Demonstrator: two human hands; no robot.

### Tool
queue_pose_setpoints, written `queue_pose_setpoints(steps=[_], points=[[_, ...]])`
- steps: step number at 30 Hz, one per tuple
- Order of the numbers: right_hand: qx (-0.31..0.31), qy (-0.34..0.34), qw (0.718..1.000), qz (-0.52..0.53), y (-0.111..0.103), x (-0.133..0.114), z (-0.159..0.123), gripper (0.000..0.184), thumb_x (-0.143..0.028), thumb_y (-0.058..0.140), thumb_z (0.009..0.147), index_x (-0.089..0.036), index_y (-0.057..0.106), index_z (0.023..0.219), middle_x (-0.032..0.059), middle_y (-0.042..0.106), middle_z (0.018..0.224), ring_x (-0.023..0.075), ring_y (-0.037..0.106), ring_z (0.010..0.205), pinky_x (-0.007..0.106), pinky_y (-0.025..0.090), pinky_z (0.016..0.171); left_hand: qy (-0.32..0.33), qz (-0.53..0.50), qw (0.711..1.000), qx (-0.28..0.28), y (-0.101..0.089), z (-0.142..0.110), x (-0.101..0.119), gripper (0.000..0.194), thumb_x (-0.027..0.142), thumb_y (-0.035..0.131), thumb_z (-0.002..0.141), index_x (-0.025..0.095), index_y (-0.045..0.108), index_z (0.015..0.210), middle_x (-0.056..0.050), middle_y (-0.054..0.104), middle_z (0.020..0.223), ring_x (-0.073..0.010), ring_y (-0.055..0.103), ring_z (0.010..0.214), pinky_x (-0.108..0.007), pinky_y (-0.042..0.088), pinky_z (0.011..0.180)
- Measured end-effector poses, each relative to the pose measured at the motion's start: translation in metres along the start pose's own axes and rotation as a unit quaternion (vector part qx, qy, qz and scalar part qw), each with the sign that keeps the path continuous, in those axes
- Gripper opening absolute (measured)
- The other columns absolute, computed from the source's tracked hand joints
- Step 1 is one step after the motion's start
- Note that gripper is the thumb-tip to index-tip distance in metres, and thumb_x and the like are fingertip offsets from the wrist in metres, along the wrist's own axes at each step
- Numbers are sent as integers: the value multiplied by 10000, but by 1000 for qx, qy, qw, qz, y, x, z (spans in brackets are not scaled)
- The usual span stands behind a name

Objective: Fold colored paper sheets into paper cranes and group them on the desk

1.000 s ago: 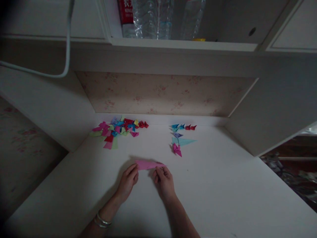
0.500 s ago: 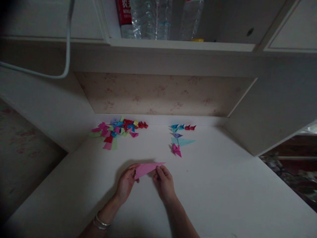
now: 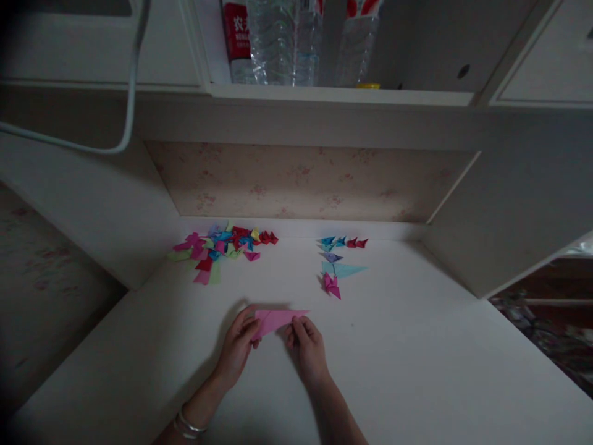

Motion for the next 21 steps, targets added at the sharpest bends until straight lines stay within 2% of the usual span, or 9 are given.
queue_pose_setpoints(steps=[3,6,14,21], points=[[0,1,1000,0,1,-2,-1,308,-454,698,748,-178,598,657,-21,594,611,79,423,477,230,294,478,10,17,1000,-1,1,0,1,373,413,680,741,167,585,1005,-14,632,760,-88,482,558,-202,338,494],[1,-1,1000,-5,1,-2,0,308,-456,696,751,-176,604,664,-21,595,612,79,423,478,232,293,484,24,32,999,-10,1,0,-1,320,421,651,768,163,606,952,-4,621,726,-76,445,532,-200,322,491],[8,-5,1000,-9,-1,2,1,305,-453,696,749,-175,609,659,-16,599,613,81,425,478,235,303,484,25,48,998,-11,0,0,1,324,439,656,763,149,638,907,21,552,655,-75,421,519,-200,311,482],[4,-11,1000,-21,-2,2,1,309,-463,684,754,-173,621,671,-5,610,624,86,435,483,235,320,480,18,47,999,4,2,0,1,364,486,663,730,156,646,884,21,555,651,-71,405,495,-200,301,469]])
Point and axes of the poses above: each hand's wrist, its own z-axis towards the middle knuckle, its own y-axis out of the palm, x = y × z, the point moved 1 cm from there along z, towards the middle knuckle
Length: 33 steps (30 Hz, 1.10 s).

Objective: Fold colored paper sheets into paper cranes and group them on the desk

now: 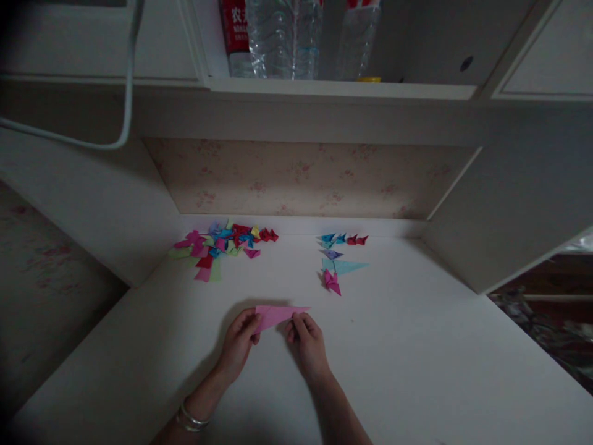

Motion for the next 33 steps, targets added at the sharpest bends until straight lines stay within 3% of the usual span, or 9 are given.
queue_pose_setpoints(steps=[8,11,20,28,33], points=[[6,-1,1000,8,4,-3,-2,326,-466,699,743,-166,609,657,-3,592,607,84,434,479,227,320,470,14,14,1000,-11,-2,1,-2,340,464,646,757,158,648,907,14,572,675,-72,418,508,-203,319,479],[16,-17,1000,-1,0,-5,-8,322,-467,676,767,-174,599,657,-9,579,596,91,438,476,234,330,474,10,40,998,-46,-2,0,-1,323,452,630,776,150,643,887,11,559,660,-83,432,525,-202,326,478],[64,-64,972,-217,-54,-29,-32,384,-522,607,798,-186,578,614,-18,519,537,123,447,501,252,341,494,-26,147,967,-205,18,5,0,280,407,673,730,139,616,783,-5,592,625,-108,508,520,-213,380,488],[107,-77,957,-259,-82,-61,-37,406,-528,559,822,-175,572,622,-11,538,569,126,470,534,240,361,530,23,313,883,-350,59,30,23,305,403,559,804,125,667,740,36,530,583,-85,474,507,-188,345,477],[115,-84,958,-248,-93,-75,-28,407,-527,564,818,-175,572,615,-9,546,576,127,476,540,237,366,537,5,315,850,-423,81,51,38,323,418,567,792,128,629,665,42,506,542,-73,452,457,-185,314,447]])
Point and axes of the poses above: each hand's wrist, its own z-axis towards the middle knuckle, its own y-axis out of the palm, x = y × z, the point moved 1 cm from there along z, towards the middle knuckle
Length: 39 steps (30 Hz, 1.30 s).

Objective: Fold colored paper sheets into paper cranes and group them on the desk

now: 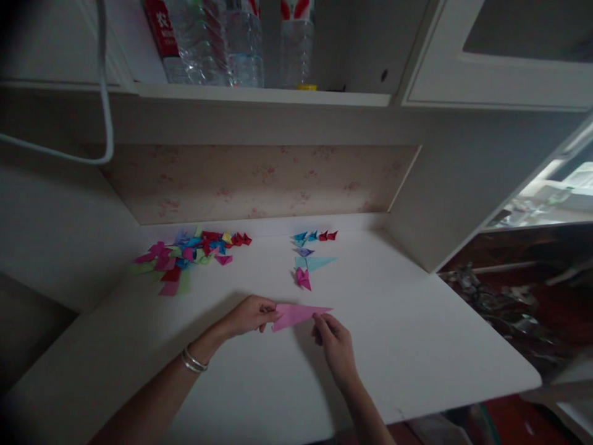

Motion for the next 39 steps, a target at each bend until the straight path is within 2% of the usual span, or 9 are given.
queue_pose_setpoints(steps=[4,9,13,23,27,29,32,34,39], points=[[19,1,999,28,-8,6,6,370,-528,568,813,-172,625,731,-9,551,593,136,478,547,242,375,536,6,-18,1000,16,-11,24,9,326,437,604,756,126,646,671,36,526,559,-66,437,446,-187,308,440],[87,9,995,-39,-13,27,5,439,-583,519,813,-165,634,744,-13,520,562,143,456,526,245,353,511,-8,-62,993,105,-27,64,20,325,422,651,715,108,694,788,10,583,614,-54,403,443,-187,284,427],[61,3,993,-99,-10,30,7,452,-567,470,846,-162,630,728,-6,523,559,145,466,529,242,344,509,0,-56,989,134,-35,107,26,369,415,670,700,93,700,879,-19,622,690,-52,409,451,-188,299,426],[43,-12,983,-180,-1,25,10,467,-536,415,882,-159,652,742,1,545,556,144,472,542,235,325,517,-31,54,991,121,-22,203,25,230,327,687,681,105,712,736,21,579,535,-76,454,443,-194,319,429],[51,0,978,-201,5,24,11,488,-545,404,883,-165,650,702,0,556,537,139,479,521,232,315,502,-67,121,985,99,-15,223,18,199,293,687,715,95,697,701,4,603,561,-115,549,535,-209,398,493],[54,-2,974,-222,7,23,11,487,-548,408,880,-170,659,702,0,567,531,140,492,517,233,312,501,-89,151,981,87,-13,231,13,231,307,657,784,95,683,873,-38,668,797,-160,618,711,-260,488,622],[55,-4,965,-257,9,24,12,483,-547,409,879,-182,669,700,-1,577,524,139,508,511,235,306,502,-118,184,973,77,-9,238,8,333,327,562,883,148,556,1163,-82,583,1163,-210,601,963,-402,523,802],[55,-7,962,-268,10,25,13,479,-541,405,882,-188,676,703,2,594,533,139,519,515,235,307,503,-128,203,967,83,-6,240,6,315,323,579,871,146,577,1132,-85,603,1134,-209,605,968,-403,513,821],[61,-9,958,-281,9,26,13,465,-538,408,877,-203,676,698,8,613,541,147,528,513,236,312,499,-119,235,954,144,-4,238,8,189,269,725,677,150,712,824,-119,711,883,-240,642,929,-282,466,756]])
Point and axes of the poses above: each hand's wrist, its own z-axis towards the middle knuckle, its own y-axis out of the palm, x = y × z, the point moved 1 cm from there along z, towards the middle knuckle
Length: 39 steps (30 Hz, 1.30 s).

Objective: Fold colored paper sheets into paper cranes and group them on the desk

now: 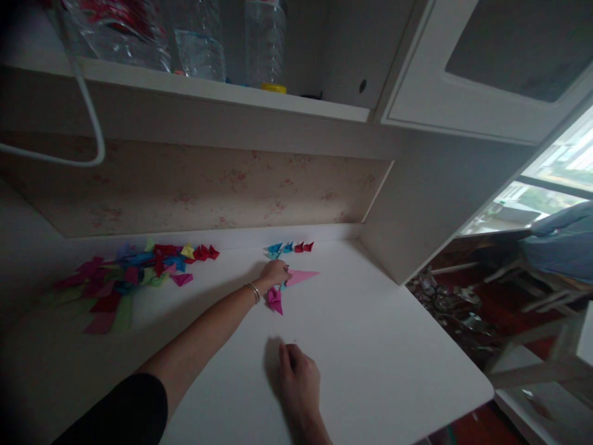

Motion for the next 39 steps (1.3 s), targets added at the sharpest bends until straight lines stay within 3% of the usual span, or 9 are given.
queue_pose_setpoints(steps=[4,10,14,20,25,29,33,39], points=[[-1,-3,1000,4,-1,-1,0,477,-563,404,870,-206,670,698,11,607,546,159,535,529,239,325,515,9,-4,999,46,-8,-6,2,225,281,707,662,170,721,857,-133,718,942,-243,645,932,-268,443,727],[7,-2,1000,27,-2,1,0,513,-601,411,851,-192,668,681,12,595,532,156,520,521,234,329,511,23,-61,996,67,-34,-31,-11,190,328,588,768,190,718,787,-48,718,720,-141,623,614,-212,409,598],[-10,-9,999,29,-3,2,-1,513,-602,401,860,-192,675,719,11,599,548,161,520,531,236,333,516,25,-123,989,83,-56,-77,-46,249,321,488,811,181,693,831,-24,711,744,-98,553,493,-193,381,506],[-27,-7,999,26,-6,4,-2,496,-597,414,853,-190,685,768,13,593,551,170,515,536,247,347,523,-2,-193,977,93,-74,-174,-110,282,361,471,786,142,650,784,-29,682,699,-93,496,446,-197,362,442],[-42,-5,999,25,-6,7,-6,504,-617,417,834,-190,683,792,18,591,555,183,527,550,259,370,543,-49,-305,944,119,-66,-243,-154,292,420,513,764,151,628,761,-9,639,683,-88,461,455,-212,354,459],[-37,-10,999,-5,-4,6,-5,480,-622,444,805,-218,702,819,38,637,581,210,570,568,277,380,554,-80,-343,928,125,-52,-279,-174,296,452,530,764,169,618,749,10,605,664,-91,447,479,-209,323,454],[-32,-13,998,-53,-1,7,-3,427,-610,458,786,-270,715,809,58,686,650,237,612,615,292,380,567,-76,-358,920,144,-46,-289,-179,327,498,528,768,180,608,764,24,569,656,-95,432,491,-210,321,463],[-42,-13,994,-98,0,8,-7,407,-593,429,813,-294,700,859,71,722,812,272,646,747,311,386,625,-55,-323,933,147,-42,-286,-176,322,480,511,779,179,624,786,15,567,656,-111,459,526,-218,349,500]])
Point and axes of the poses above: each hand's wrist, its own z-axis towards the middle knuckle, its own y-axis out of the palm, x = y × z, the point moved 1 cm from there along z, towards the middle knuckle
